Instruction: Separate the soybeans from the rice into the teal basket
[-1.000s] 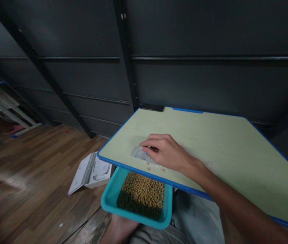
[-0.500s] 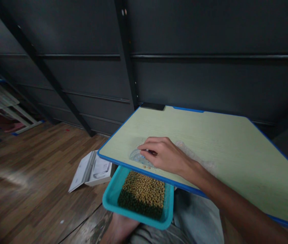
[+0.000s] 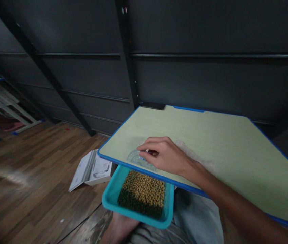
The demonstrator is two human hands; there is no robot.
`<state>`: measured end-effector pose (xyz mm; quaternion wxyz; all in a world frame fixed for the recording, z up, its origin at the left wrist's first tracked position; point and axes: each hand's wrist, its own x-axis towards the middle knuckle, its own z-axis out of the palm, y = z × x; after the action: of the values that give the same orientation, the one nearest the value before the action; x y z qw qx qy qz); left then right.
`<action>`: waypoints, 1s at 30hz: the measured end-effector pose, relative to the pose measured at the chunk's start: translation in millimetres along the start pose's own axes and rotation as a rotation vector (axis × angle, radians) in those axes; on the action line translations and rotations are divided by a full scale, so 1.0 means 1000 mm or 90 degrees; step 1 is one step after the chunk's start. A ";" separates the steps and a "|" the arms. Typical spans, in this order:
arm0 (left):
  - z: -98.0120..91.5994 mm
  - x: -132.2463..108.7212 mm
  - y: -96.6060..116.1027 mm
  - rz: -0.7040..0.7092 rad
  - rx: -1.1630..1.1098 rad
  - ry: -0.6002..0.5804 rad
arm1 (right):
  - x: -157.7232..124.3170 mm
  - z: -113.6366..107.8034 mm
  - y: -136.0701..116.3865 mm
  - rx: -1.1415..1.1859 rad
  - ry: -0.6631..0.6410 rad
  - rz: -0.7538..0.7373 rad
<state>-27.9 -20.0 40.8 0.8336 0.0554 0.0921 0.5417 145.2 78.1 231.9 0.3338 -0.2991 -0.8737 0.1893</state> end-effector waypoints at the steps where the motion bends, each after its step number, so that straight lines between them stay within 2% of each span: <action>1: -0.003 -0.001 0.000 0.006 0.008 0.002 | -0.001 -0.004 0.000 -0.007 0.005 0.003; 7: -0.013 -0.001 -0.003 -0.011 0.018 0.048 | -0.013 -0.020 0.004 -0.051 0.028 0.011; 10: -0.009 0.002 -0.007 -0.008 0.016 0.060 | -0.018 -0.021 0.007 -0.059 0.043 0.011; 14: 0.000 0.003 -0.009 -0.016 0.015 0.087 | -0.020 -0.019 0.009 -0.064 0.025 0.005; 19: 0.009 0.004 -0.008 0.014 0.022 0.094 | -0.020 -0.018 0.005 -0.037 0.007 0.003; 26: 0.014 0.006 -0.010 0.007 -0.009 0.075 | -0.020 -0.015 0.004 -0.021 -0.001 0.009; 30: 0.026 0.004 -0.006 -0.016 0.001 0.003 | -0.020 -0.013 0.003 -0.024 0.004 0.013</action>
<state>-15.2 -18.6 65.1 0.8401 0.0538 0.0950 0.5313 167.6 69.1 230.5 0.3289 -0.3147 -0.8730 0.1750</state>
